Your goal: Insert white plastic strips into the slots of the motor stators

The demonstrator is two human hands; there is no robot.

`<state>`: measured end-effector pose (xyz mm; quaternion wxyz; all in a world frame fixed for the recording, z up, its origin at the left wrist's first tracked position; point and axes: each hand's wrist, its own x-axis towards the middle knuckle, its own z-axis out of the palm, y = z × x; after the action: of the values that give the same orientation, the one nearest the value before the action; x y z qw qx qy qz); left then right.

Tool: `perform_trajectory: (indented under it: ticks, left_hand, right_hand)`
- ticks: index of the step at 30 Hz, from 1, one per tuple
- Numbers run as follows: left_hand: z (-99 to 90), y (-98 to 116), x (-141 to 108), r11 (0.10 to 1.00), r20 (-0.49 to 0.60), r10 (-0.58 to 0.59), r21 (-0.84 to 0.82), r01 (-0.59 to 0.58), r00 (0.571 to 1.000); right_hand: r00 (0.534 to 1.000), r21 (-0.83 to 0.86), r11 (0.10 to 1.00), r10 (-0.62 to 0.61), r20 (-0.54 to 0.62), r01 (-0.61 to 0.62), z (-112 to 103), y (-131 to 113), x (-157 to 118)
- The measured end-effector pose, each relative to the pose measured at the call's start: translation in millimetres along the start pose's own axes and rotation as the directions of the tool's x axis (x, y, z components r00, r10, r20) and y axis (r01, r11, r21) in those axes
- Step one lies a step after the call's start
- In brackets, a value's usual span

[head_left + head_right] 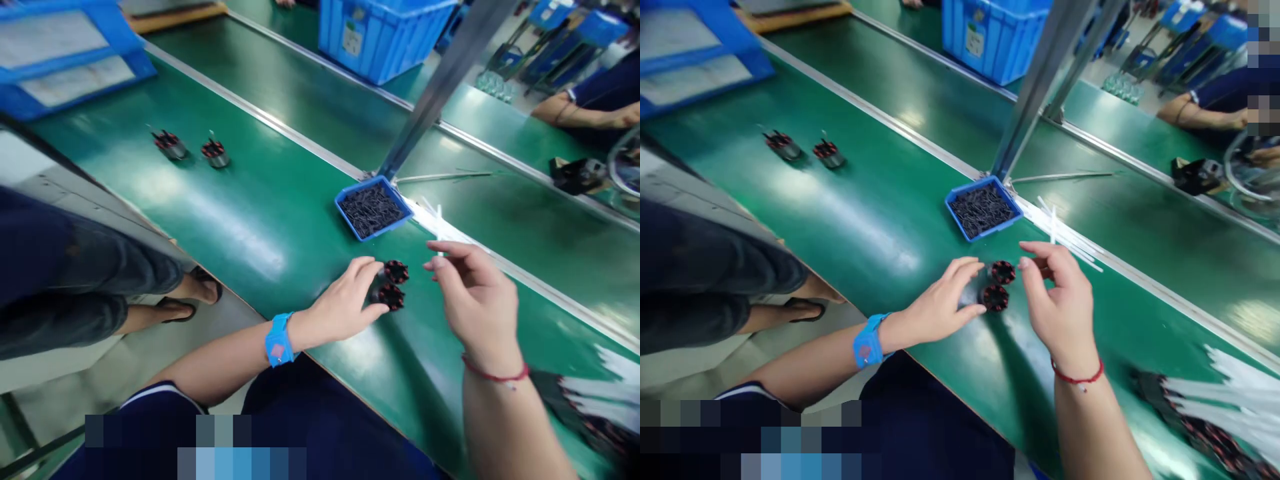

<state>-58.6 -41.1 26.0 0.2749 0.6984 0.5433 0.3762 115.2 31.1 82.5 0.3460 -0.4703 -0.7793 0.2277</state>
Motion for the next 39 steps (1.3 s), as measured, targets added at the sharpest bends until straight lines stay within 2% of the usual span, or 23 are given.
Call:
perform_trajectory:
  ticks: [2, 4, 6, 8, 9, 11, 13, 16, 18, 21, 23, 24, 27, 29, 32, 34, 36, 39]
  left_hand:
    - [-34.0, -22, 7, 0.996, -0.165, 0.012, 0.093, 0.003, 0.986]
    - [-81.3, -55, 16, 0.951, -0.357, -0.049, 0.268, 0.152, 0.933]
    - [-133.6, -92, 23, 0.82, -0.527, -0.149, 0.408, 0.403, 0.837]
    - [-180.0, -126, 29, 0.64, -0.67, -0.258, 0.421, 0.643, 0.696]
    - [-198.3, -141, 32, 0.558, -0.7, -0.302, 0.42, 0.715, 0.647]
    - [-222.8, -162, 35, 0.45, -0.68, -0.366, 0.47, 0.76, 0.636]
    - [-231.6, -171, 37, 0.43, -0.644, -0.397, 0.499, 0.752, 0.654]
    - [-222.3, -168, 35, 0.462, -0.609, -0.377, 0.53, 0.711, 0.698]
    - [-205.5, -158, 29, 0.499, -0.565, -0.311, 0.587, 0.637, 0.764]
    - [-170.6, -136, 9, 0.579, -0.429, -0.156, 0.69, 0.434, 0.89]
    - [-144.7, -120, -7, 0.63, -0.31, -0.069, 0.723, 0.283, 0.948]
    - [-132.3, -113, -14, 0.656, -0.263, -0.043, 0.72, 0.226, 0.964]
    - [-103.2, -98, -25, 0.744, -0.238, -0.008, 0.647, 0.165, 0.971]
    - [-93.9, -93, -20, 0.773, -0.216, 0.006, 0.62, 0.132, 0.976]
    - [-94.2, -88, -5, 0.755, -0.05, -0.014, 0.654, 0.043, 0.999]
    - [-97.6, -80, 3, 0.749, 0.06, -0.087, 0.662, 0.026, 0.994]
    - [-97.0, -66, 4, 0.769, 0.15, -0.196, 0.637, 0.056, 0.969]
    - [-83.9, -39, -5, 0.799, 0.3, -0.333, 0.593, 0.099, 0.894]
  right_hand:
    - [0.991, -0.078, 0.987, -0.137, 0.004, 0.137, 13, -13, 32]
    - [0.958, -0.168, 0.945, -0.263, 0.112, 0.279, 37, -21, 66]
    - [0.903, -0.28, 0.879, -0.299, 0.31, 0.387, 66, -24, 99]
    - [0.844, -0.385, 0.82, -0.201, 0.497, 0.423, 93, -23, 125]
    - [0.826, -0.424, 0.804, -0.142, 0.546, 0.418, 104, -22, 134]
    - [0.819, -0.465, 0.796, -0.066, 0.57, 0.387, 118, -20, 145]
    - [0.831, -0.474, 0.801, -0.052, 0.554, 0.366, 122, -18, 147]
    - [0.839, -0.479, 0.809, -0.031, 0.543, 0.34, 117, -16, 145]
    - [0.848, -0.486, 0.813, -0.017, 0.53, 0.32, 112, -14, 144]
    - [0.875, -0.44, 0.853, -0.042, 0.482, 0.282, 102, -8, 142]
    - [0.898, -0.333, 0.913, -0.074, 0.433, 0.236, 91, -6, 137]
    - [0.908, -0.26, 0.944, -0.084, 0.411, 0.205, 86, -5, 131]
    - [0.922, -0.035, 0.994, -0.079, 0.38, 0.099, 66, -8, 107]
    - [0.915, 0.083, 0.996, -0.065, 0.398, 0.034, 54, -12, 86]
    - [0.899, 0.179, 0.982, -0.03, 0.437, -0.054, 40, -15, 53]
    - [0.897, 0.195, 0.977, -0.01, 0.442, -0.085, 34, -15, 33]
    - [0.894, 0.191, 0.976, 0.009, 0.448, -0.106, 27, -14, 13]
    - [0.867, 0.196, 0.972, 0.013, 0.498, -0.127, 19, -12, -15]
